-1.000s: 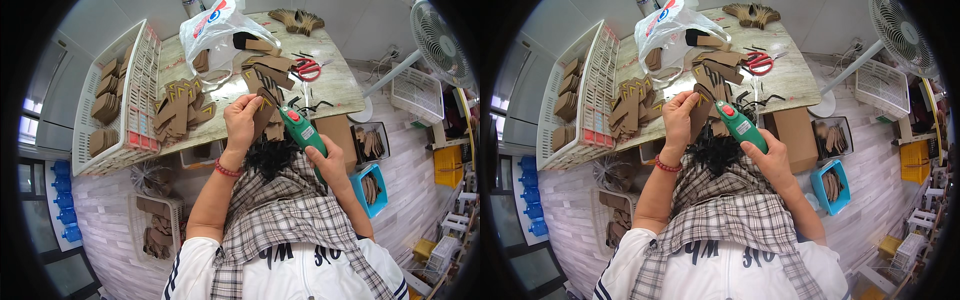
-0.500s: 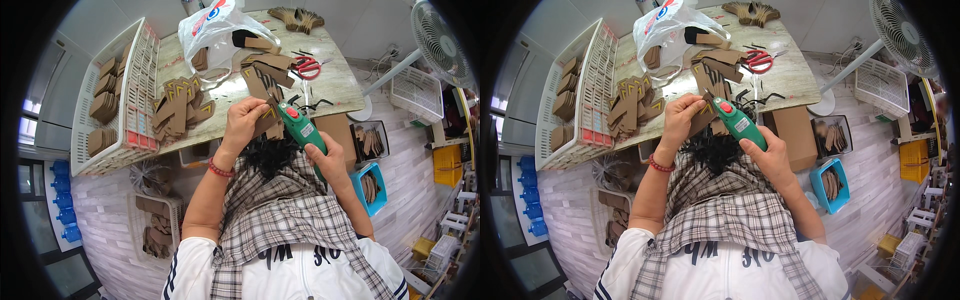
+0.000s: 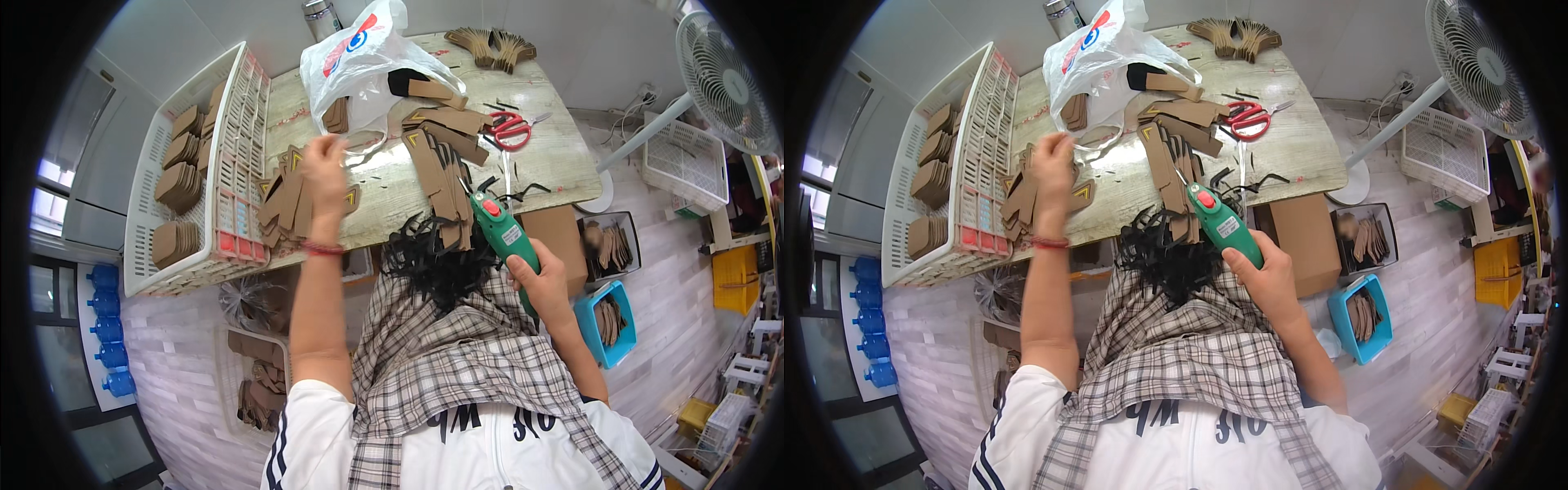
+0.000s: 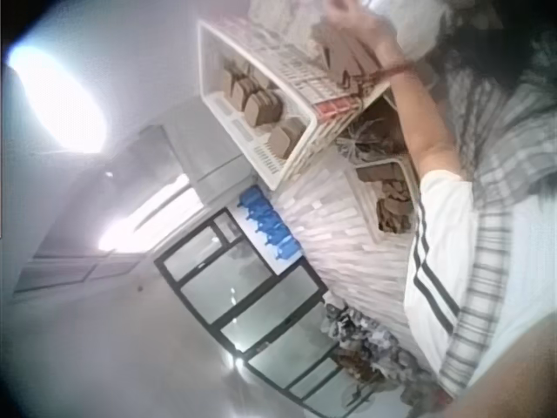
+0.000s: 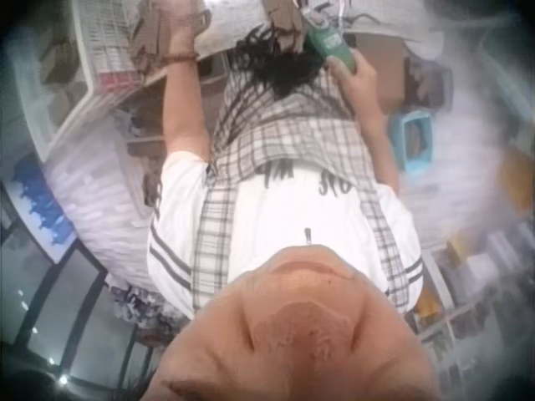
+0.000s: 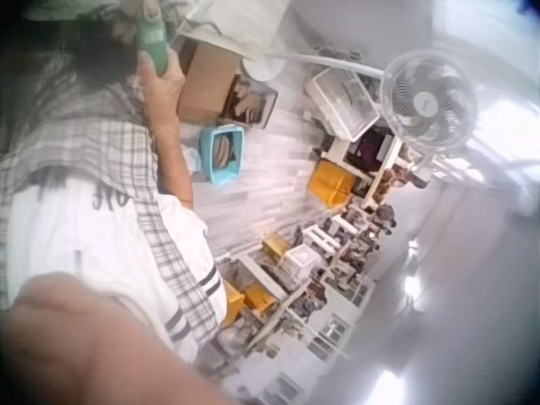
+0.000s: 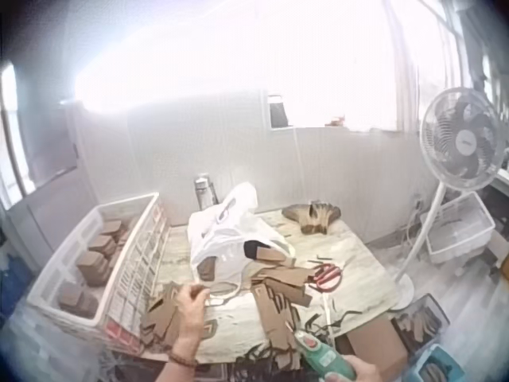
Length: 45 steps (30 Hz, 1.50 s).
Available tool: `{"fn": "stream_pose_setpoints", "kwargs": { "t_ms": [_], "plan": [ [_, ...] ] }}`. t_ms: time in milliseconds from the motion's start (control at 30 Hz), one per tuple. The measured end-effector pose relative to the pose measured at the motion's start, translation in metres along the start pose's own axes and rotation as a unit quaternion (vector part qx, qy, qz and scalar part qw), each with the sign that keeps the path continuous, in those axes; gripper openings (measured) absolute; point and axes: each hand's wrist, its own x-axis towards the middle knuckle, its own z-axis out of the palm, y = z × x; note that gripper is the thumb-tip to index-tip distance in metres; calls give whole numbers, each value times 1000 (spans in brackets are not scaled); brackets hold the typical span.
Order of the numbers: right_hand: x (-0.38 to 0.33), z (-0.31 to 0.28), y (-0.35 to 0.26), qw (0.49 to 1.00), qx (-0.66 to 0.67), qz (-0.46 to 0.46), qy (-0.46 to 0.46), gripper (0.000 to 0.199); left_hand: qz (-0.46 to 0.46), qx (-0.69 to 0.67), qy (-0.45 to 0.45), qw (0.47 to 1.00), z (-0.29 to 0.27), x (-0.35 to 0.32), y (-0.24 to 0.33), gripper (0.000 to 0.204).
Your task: The person uses a green rotary tool to trim the edges of small rectangular cardboard pieces marked with yellow triangles. They handle the pieces one at a time, rotating them to smooth the edges, and place the finished pieces into a white basket on the left.
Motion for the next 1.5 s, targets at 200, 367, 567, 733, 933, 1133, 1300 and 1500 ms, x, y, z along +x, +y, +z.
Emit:
{"fn": "stream_pose_setpoints", "kwargs": {
  "t_ms": [200,367,567,733,933,1133,1300,1500],
  "plan": [
    [1,-4,2,1000,-18,21,5,37,-184,214,-75,956,125,-7,-8,66],
    [3,1,0,1000,-3,16,-6,36,-196,67,-22,978,129,20,-80,36],
    [11,2,3,1000,-1,21,-1,38,-259,292,-89,916,148,5,-13,63],
    [5,3,3,1000,-13,-5,10,37,-254,259,-49,930,152,4,-22,59],
    [8,6,4,1000,14,-11,1,35,-144,-160,53,975,116,-14,-48,16],
    [10,12,-4,999,-24,-29,17,36,-111,-422,41,899,75,-72,44,4],
    [6,11,-2,999,-8,-30,23,37,-158,-436,-6,886,74,-97,68,6],
    [0,6,-6,1000,0,-21,17,38,-199,-455,-31,868,86,-111,68,6]
  ]
}}
